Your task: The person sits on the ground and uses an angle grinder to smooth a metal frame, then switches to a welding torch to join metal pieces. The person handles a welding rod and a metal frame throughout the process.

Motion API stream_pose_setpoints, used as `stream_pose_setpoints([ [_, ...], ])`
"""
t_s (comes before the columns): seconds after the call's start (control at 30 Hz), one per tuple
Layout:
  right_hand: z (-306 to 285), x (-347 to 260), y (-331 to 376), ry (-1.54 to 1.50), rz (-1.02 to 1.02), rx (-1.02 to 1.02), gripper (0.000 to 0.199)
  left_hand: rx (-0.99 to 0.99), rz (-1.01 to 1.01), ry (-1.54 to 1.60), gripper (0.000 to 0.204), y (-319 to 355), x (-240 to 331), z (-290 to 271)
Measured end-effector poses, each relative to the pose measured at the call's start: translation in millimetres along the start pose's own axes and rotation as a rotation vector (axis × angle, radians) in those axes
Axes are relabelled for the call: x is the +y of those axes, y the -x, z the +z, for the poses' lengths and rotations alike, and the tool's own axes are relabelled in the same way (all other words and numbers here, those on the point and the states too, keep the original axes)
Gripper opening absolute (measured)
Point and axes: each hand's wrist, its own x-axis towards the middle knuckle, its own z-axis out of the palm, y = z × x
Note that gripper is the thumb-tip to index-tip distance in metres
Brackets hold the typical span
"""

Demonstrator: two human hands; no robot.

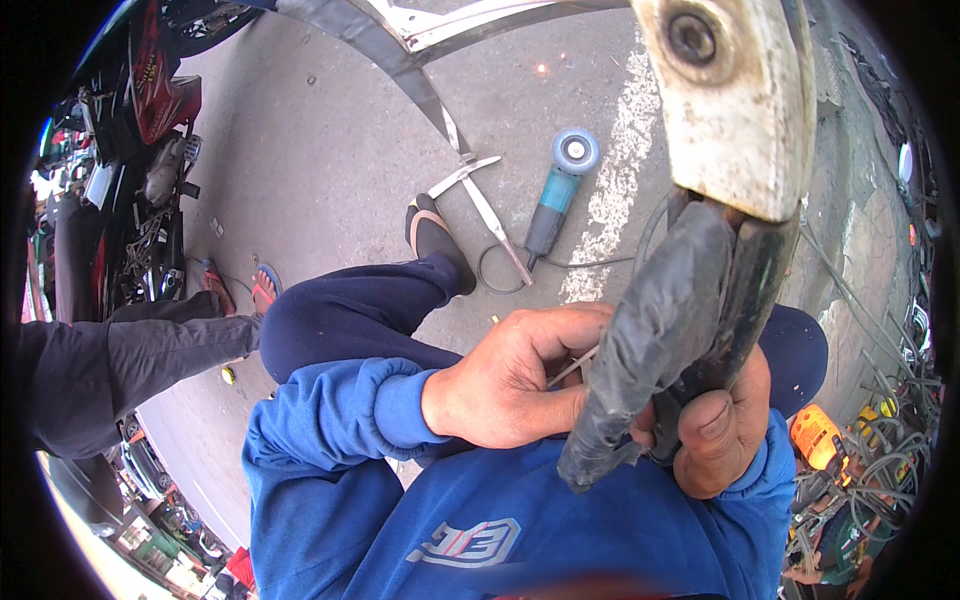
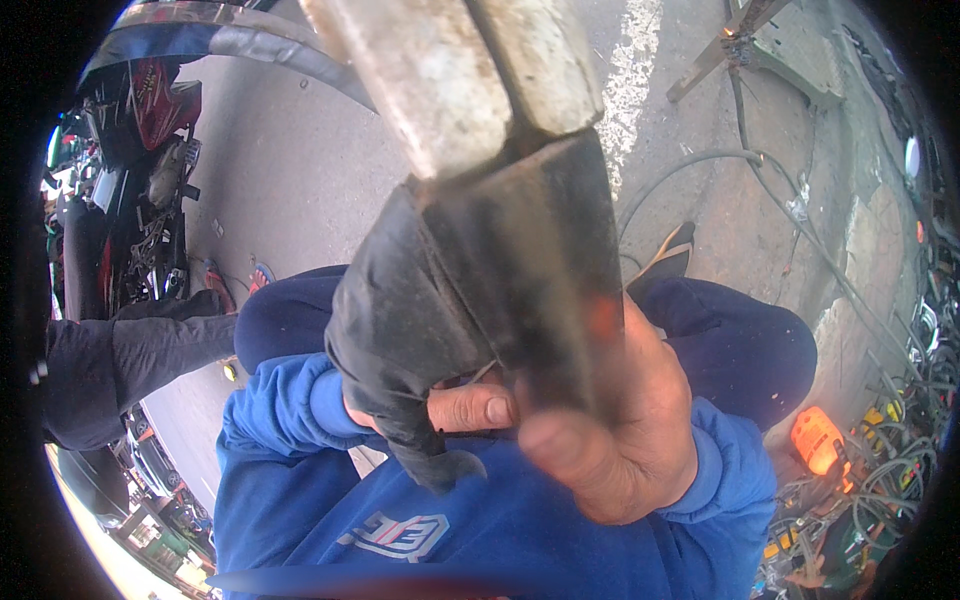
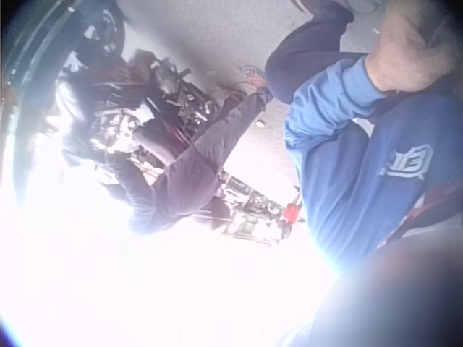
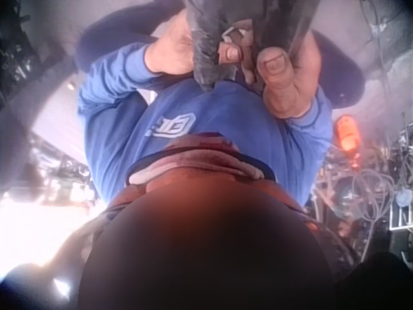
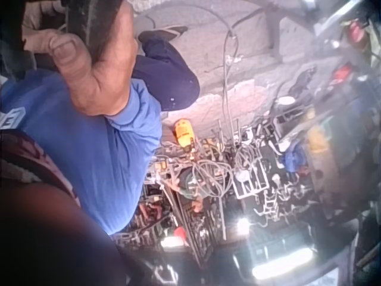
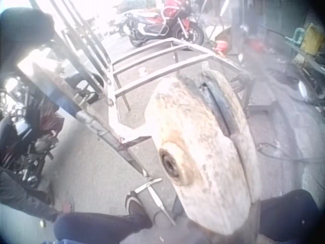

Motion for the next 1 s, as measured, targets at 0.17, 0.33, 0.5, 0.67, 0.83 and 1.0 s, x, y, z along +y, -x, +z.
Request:
stream_pose_setpoints([
  [0.17, -0.9, -4.4, 2.5, 0.075, 0.029, 0.03, 0.064, 0.004, -0.015, 0.008, 0.035, 0.0, 0.3, 1.3],
  [0.33, -6.6, -2.7, 4.2, 0.124, 0.031, 0.02, 0.064, 0.015, -0.028, 0.014, 0.034, 1.6, 1.4, 1.2],
  [0.5, -20.6, 2.7, 0.4, 0.042, 0.022, -0.166, 0.062, 0.03, -0.038, 0.027, 0.033, 2.9, 0.5, 2.2],
  [0.67, -18.8, 1.5, 1.6, -0.036, 0.042, -0.156, 0.064, 0.044, -0.118, 0.122, 0.035, 5.3, 2.5, 4.7],
  [0.83, -13.3, 3.6, -0.9, -0.081, 0.022, -0.115, 0.064, 0.039, -0.087, 0.076, 0.037, 2.3, 5.0, 3.4],
  [1.0, -12.8, 6.9, -1.3, -0.098, -0.039, -0.104, 0.065, 0.047, 0.046, -0.043, 0.039, 0.8, 4.4, 3.1],
])
